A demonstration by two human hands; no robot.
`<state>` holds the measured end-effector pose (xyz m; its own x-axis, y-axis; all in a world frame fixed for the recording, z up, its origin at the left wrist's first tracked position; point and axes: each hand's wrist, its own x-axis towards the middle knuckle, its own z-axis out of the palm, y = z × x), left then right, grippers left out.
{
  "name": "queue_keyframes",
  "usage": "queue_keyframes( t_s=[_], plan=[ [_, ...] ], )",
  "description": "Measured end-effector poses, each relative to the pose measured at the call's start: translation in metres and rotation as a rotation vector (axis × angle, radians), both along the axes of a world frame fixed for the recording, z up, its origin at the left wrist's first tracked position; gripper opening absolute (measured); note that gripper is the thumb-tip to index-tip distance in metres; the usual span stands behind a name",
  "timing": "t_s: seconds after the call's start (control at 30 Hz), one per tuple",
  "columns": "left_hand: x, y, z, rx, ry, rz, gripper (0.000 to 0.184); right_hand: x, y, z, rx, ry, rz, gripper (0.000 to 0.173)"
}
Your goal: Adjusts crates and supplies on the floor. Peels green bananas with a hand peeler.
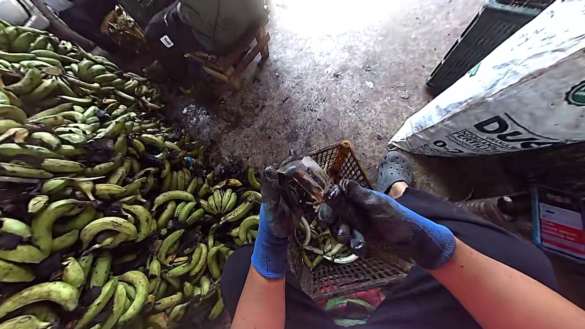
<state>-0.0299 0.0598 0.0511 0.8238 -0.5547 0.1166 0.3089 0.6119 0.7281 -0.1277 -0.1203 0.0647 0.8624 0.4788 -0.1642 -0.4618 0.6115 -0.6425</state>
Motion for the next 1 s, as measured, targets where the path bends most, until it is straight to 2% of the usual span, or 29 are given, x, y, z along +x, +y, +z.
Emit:
queue_keyframes(
  t_s=[0.07,0.13,0.17,0.23,0.37,0.43,0.53,0.6,0.7,0.8,0.87,0.93,1.0],
  plan=[
    [0.001,-0.001,-0.004,-0.041,-0.042,-0.13,0.073,-0.002,-0.004,-0.001,0.011,-0.013,0.007,0.056],
    [-0.005,-0.004,-0.004,-0.068,0.004,-0.201,0.082,-0.001,-0.006,-0.005,-0.032,-0.008,0.008,0.052],
    [-0.008,-0.006,-0.004,-0.075,0.021,-0.21,0.081,-0.001,-0.007,-0.008,-0.056,0.003,0.007,0.052],
    [-0.012,-0.008,-0.004,-0.053,0.039,-0.157,0.065,0.001,-0.011,-0.013,-0.084,0.016,0.011,0.052],
    [-0.005,-0.001,-0.005,0.059,0.045,-0.127,0.063,0.007,-0.022,-0.022,-0.082,0.026,-0.043,0.051],
    [-0.004,0.006,-0.004,0.297,-0.059,-0.026,0.063,0.008,-0.026,-0.017,-0.15,0.019,-0.068,0.052],
    [-0.011,0.013,0.005,0.894,-0.26,0.156,0.048,0.003,-0.025,-0.011,-0.441,0.001,-0.102,0.049],
    [-0.012,0.017,0.007,1.051,-0.349,0.132,0.05,-0.001,-0.025,-0.015,-0.651,-0.067,-0.162,0.042],
    [-0.008,0.024,0.01,1.131,-0.357,0.114,0.051,-0.006,-0.026,-0.016,-0.983,-0.32,-0.29,0.04],
    [-0.006,0.031,0.01,1.095,-0.312,0.301,0.043,-0.003,-0.028,-0.009,-1.387,-0.627,-0.377,0.04],
    [-0.005,0.037,0.011,1.024,-0.25,0.366,0.042,0.0,-0.029,-0.011,-1.6,-0.777,-0.429,0.048],
    [-0.005,0.043,0.012,0.942,-0.205,0.357,0.041,0.001,-0.027,-0.012,-1.725,-0.832,-0.463,0.051],
    [-0.007,0.048,0.011,0.945,-0.194,0.358,0.04,-0.001,-0.026,-0.012,-1.771,-0.865,-0.494,0.051]
  ],
)
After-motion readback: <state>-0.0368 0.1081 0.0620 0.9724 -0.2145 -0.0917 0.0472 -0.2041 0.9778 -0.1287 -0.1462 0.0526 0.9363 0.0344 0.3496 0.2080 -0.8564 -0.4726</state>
